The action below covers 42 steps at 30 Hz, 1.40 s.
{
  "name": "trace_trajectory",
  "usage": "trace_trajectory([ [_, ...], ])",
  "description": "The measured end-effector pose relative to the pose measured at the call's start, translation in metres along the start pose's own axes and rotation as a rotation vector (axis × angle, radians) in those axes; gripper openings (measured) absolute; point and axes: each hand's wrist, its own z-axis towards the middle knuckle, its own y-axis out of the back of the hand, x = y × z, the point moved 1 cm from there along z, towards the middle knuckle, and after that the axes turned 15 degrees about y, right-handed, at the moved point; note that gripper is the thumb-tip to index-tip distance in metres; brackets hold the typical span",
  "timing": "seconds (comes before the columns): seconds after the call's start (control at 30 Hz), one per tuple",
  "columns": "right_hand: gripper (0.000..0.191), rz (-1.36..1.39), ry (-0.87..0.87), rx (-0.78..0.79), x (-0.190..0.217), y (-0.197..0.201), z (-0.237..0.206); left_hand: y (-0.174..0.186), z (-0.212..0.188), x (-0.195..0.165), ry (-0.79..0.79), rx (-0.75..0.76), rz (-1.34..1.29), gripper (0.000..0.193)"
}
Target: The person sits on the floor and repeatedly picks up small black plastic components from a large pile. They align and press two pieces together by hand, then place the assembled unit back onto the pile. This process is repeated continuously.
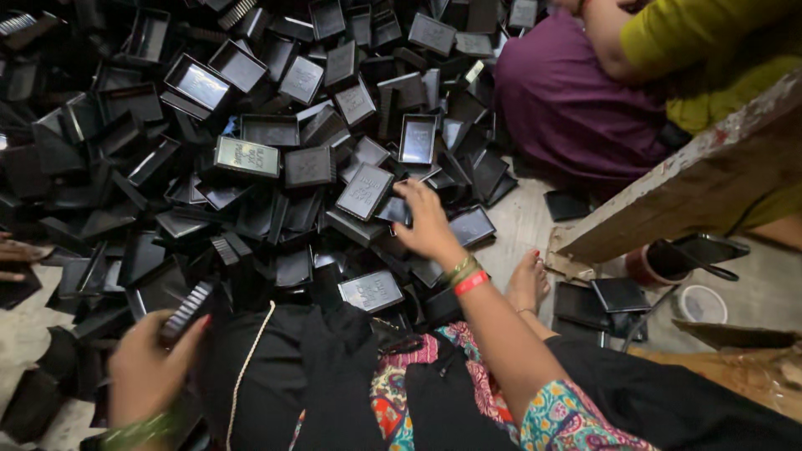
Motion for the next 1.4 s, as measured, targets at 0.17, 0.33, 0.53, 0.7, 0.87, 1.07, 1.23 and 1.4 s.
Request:
trace_trajectory([
  [0.17,0.077,0.136,-0.31,-0.034,-0.034,0.029,-0.01,0.066,-0.016,0.014,0.173,0.531,-0.352,0.044],
  [0.33,0.066,0.043,-0.636,0.034,-0.024,0.025,-0.057,-0.012,-0.052,-0.031,-0.008,0.292,0.207,0.06],
  [0.53,0.052,-0.171,-0.554,0.104,-0.014,0.004,-0.062,-0.025,-0.107,-0.073,-0.109,-0.085,0.332,0.085],
  [0.7,0.04,0.003,-0.597,-0.012,-0.028,0.053,-0.051,-0.01,-0.118,-0.071,-0.21,-0.088,0.263,0.087],
  [0.87,0.031,0.134,-0.323,0.107,0.018,0.141,-0.005,0.012,-0.079,-0.074,-0.144,-0.1,-0.07,0.073],
  [1.07,0.037,1.151,-0.092,0.077,0.137,0.103,0.043,-0.031,-0.063,-0.149,0.058,0.445,-0.913,0.062],
  [1.23,0.064,1.485,-0.521,-0.178,0.197,0.051,0.04,-0.079,-0.097,-0.178,0.186,0.755,-1.328,0.05],
  [1.4,0.066,1.272,-0.493,-0.262,0.214,0.048,0.044,-0.091,-0.11,-0.18,0.262,0.696,-1.377,0.055],
])
